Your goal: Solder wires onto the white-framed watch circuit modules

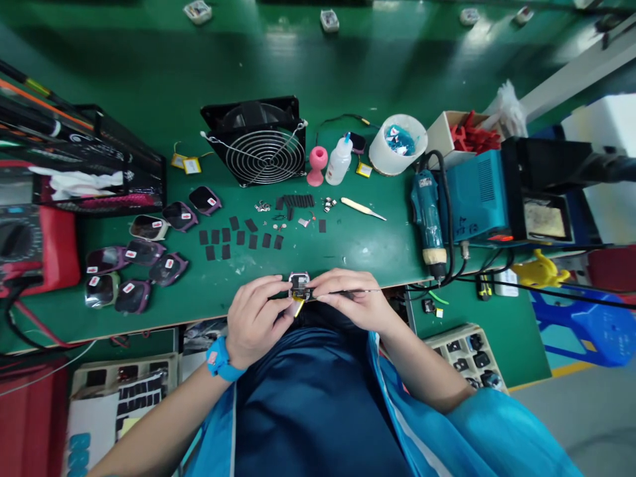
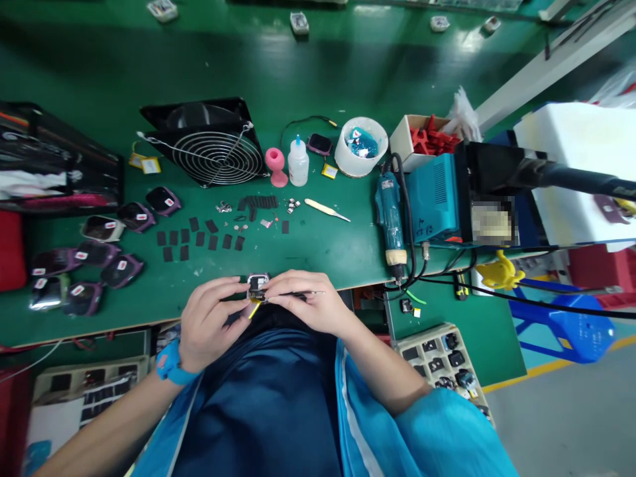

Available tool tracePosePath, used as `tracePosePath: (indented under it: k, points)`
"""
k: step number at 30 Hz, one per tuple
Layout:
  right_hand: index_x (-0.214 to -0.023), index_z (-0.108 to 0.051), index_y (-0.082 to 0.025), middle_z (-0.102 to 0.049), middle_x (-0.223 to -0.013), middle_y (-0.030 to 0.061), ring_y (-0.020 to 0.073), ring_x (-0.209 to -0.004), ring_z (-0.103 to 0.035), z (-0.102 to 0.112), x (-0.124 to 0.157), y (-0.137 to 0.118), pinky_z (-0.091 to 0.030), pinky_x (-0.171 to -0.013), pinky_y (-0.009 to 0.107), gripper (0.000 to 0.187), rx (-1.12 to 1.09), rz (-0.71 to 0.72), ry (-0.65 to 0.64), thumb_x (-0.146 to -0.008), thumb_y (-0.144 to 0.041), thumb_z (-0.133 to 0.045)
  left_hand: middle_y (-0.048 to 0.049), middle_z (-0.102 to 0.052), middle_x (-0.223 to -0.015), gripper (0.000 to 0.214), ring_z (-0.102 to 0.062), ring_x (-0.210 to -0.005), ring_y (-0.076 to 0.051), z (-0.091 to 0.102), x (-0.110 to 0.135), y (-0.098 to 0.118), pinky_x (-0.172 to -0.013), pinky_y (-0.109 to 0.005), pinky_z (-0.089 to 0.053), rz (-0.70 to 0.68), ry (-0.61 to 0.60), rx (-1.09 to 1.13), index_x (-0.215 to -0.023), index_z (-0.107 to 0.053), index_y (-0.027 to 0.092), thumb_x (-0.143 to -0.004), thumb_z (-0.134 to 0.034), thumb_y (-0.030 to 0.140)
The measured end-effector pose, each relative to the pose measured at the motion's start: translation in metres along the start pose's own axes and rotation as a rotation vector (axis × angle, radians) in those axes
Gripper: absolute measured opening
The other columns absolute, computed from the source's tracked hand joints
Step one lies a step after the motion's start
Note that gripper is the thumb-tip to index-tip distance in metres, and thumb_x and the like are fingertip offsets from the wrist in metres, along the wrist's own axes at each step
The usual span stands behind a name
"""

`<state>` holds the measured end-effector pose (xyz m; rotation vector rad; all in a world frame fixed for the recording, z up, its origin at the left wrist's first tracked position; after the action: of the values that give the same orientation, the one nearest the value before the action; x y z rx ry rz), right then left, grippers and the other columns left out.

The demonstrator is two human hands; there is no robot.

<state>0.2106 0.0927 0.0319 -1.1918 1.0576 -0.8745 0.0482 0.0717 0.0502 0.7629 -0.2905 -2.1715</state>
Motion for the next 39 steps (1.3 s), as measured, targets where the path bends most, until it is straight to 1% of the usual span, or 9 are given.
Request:
tracePosePath:
  k: [6,11,14,19,26,30,34,37,39]
  points:
    - [-0.100,-0.079,-0.021,-0.083,-0.100,0.0067,0.0173,-0.093,-0.079,-0.004,0.000,0.001,-0.064,-0.087,0.030,0.013,0.056,-0.014,-0.010,-0.101,-0.025,-0.067,-0.0070,-0.077,-0.104,0.018,-0.074,-0.106,-0.026,0.000,-0.001,0.001,-0.085,-0.040,-0.061,-0.002,0.007,0.003,-0.095,-0.062,0.021,-0.088,-0.074,0.011]
    - [-0.098,-0.079,-0.022,-0.083,-0.098,0.0060,0.0176,-0.089,-0.079,-0.001,0.001,0.003,-0.064,-0.084,0.031,0.012,0.017,-0.049,0.002,-0.100,-0.026,-0.068,-0.0071,-0.078,-0.104,0.019,-0.074,-0.107,-0.026,0.001,-0.003,0.001,-0.085,-0.041,-0.061,0.004,-0.007,0.012,-0.095,-0.062,0.022,-0.088,-0.074,0.010]
    - [-0.097,-0.079,-0.022,-0.083,-0.099,0.0061,0.0179,-0.091,-0.079,0.001,0.001,0.004,-0.065,-0.085,0.032,0.013,0.002,-0.060,0.023,-0.100,-0.027,-0.068,-0.0066,-0.078,-0.105,0.019,-0.074,-0.107,-0.026,0.001,-0.002,0.000,-0.085,-0.041,-0.061,0.010,-0.004,0.020,-0.095,-0.063,0.023,-0.087,-0.074,0.010]
    - [-0.099,-0.079,-0.022,-0.083,-0.100,0.0067,0.0180,-0.094,-0.079,-0.005,-0.001,0.002,-0.064,-0.088,0.032,0.014,0.081,-0.025,-0.020,-0.102,-0.026,-0.065,-0.0066,-0.078,-0.105,0.018,-0.074,-0.107,-0.026,0.001,-0.004,0.001,-0.085,-0.040,-0.060,-0.001,-0.010,0.012,-0.095,-0.062,0.022,-0.088,-0.073,0.010]
    - [-0.097,-0.077,-0.020,-0.082,-0.097,0.0069,0.0162,-0.090,-0.078,0.004,0.000,0.003,-0.062,-0.084,0.028,0.015,0.068,-0.051,0.007,-0.102,-0.026,-0.065,-0.0050,-0.080,-0.101,0.017,-0.073,-0.110,-0.025,0.000,-0.006,0.006,-0.087,-0.039,-0.057,-0.055,-0.045,0.015,-0.095,-0.062,0.022,-0.090,-0.072,0.008]
    - [-0.095,-0.077,-0.021,-0.081,-0.094,0.0063,0.0166,-0.087,-0.077,0.004,0.001,0.006,-0.062,-0.082,0.030,0.020,0.065,-0.090,0.001,-0.103,-0.033,-0.063,-0.0054,-0.080,-0.100,0.013,-0.073,-0.105,-0.024,-0.001,-0.011,0.003,-0.085,-0.038,-0.055,-0.054,-0.115,0.045,-0.093,-0.062,0.021,-0.093,-0.068,0.010]
    - [-0.092,-0.075,-0.021,-0.079,-0.092,0.0065,0.0171,-0.085,-0.075,0.003,0.000,0.012,-0.061,-0.081,0.031,0.027,0.007,-0.151,0.013,-0.102,-0.042,-0.063,-0.0040,-0.078,-0.100,0.011,-0.071,-0.101,-0.022,-0.005,-0.021,0.001,-0.084,-0.037,-0.052,-0.079,-0.248,0.101,-0.090,-0.063,0.022,-0.096,-0.062,0.013]
    - [-0.090,-0.069,-0.019,-0.074,-0.079,0.0032,0.0153,-0.071,-0.073,0.012,0.000,0.022,-0.059,-0.068,0.028,0.040,-0.111,-0.283,0.074,-0.099,-0.057,-0.062,-0.0034,-0.077,-0.098,0.013,-0.068,-0.099,-0.022,-0.008,-0.027,-0.002,-0.082,-0.036,-0.050,-0.079,-0.328,0.128,-0.088,-0.064,0.022,-0.096,-0.060,0.014]
    - [-0.084,-0.062,-0.020,-0.065,-0.063,-0.0022,0.0123,-0.055,-0.064,0.021,-0.001,0.027,-0.052,-0.057,0.025,0.048,-0.082,-0.377,0.071,-0.102,-0.064,-0.053,-0.0035,-0.076,-0.099,0.012,-0.066,-0.100,-0.022,-0.009,-0.029,-0.004,-0.081,-0.035,-0.049,-0.058,-0.368,0.142,-0.088,-0.064,0.022,-0.096,-0.060,0.014]
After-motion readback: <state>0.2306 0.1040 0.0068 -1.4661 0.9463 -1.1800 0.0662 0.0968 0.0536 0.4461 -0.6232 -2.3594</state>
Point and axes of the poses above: each hand's wrist, its own x-axis away from the middle knuckle, its own z-axis out of the back of the hand, y = z × x, the point moved 9 cm from there along -x, towards the middle knuckle
